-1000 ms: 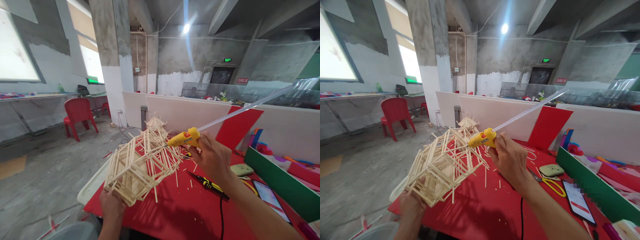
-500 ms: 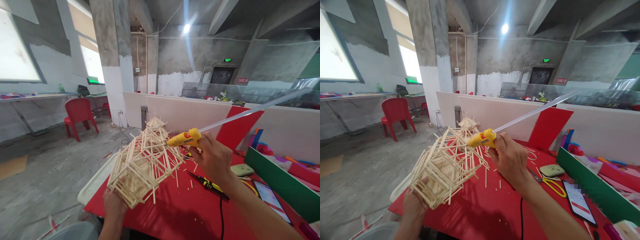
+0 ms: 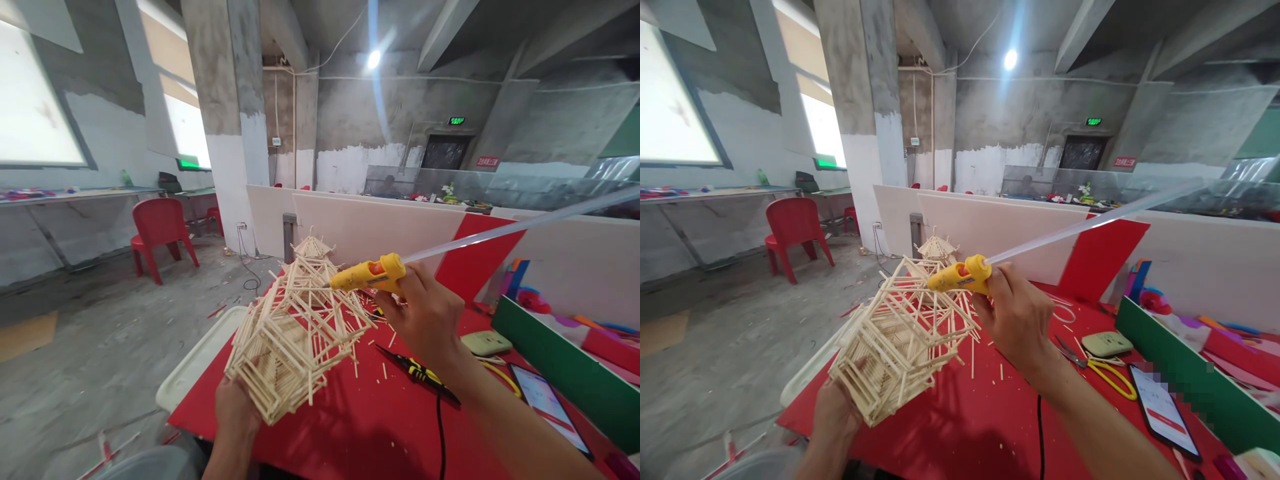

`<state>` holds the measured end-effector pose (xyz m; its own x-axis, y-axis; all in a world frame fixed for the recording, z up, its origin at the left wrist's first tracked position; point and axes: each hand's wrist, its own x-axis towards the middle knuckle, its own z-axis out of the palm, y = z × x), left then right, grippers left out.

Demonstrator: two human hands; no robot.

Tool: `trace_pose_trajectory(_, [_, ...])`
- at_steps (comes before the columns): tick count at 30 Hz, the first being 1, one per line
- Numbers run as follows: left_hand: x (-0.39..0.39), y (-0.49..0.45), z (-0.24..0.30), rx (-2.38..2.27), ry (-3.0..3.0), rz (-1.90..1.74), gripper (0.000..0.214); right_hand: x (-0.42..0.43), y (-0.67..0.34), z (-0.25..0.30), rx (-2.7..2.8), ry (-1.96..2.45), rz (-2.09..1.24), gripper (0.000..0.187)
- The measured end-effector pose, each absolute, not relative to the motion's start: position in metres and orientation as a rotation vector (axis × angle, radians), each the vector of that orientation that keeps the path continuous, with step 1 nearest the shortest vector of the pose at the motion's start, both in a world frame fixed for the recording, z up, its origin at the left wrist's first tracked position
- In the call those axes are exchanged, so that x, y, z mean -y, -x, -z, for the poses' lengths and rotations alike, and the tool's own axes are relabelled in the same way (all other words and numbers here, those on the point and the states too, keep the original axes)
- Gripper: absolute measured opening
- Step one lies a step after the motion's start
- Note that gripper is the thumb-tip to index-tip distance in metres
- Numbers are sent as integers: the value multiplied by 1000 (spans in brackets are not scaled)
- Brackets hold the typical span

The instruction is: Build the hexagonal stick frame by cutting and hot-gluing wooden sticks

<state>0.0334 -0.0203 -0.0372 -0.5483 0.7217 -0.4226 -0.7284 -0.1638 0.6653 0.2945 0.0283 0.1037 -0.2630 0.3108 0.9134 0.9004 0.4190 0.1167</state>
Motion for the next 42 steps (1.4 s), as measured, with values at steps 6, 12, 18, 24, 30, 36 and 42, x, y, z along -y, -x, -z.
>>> trace_pose_trajectory(6, [15, -33, 34, -1194, -34, -1937, 25, -25, -283, -118, 1765, 966, 723, 11])
trace_pose_trajectory(12, [12, -30, 29, -1366, -158, -1947, 21, -25, -278, -124, 1753, 976, 791, 13])
trace_pose_trajectory(18, [10, -8, 14, -1665, -376, -1966, 17, -31, -287, -132, 1725, 1170, 839, 33])
trace_pose_trajectory(24, [11, 7, -17, -2195, -914, -1951, 14, -34, -301, -144, 1761, 1209, 973, 41])
trace_pose_trajectory(30, [12, 13, -37, -2368, -1535, -2014, 20, -28, -308, -148, 1855, 1201, 1130, 36])
trace_pose_trajectory(36, [13, 16, -53, -2368, -1938, -2054, 19, -26, -314, -143, 1950, 1234, 1128, 29])
trace_pose_trajectory(42, [13, 15, -67, -2390, -2041, -2075, 23, -24, -317, -137, 1930, 1221, 1134, 24])
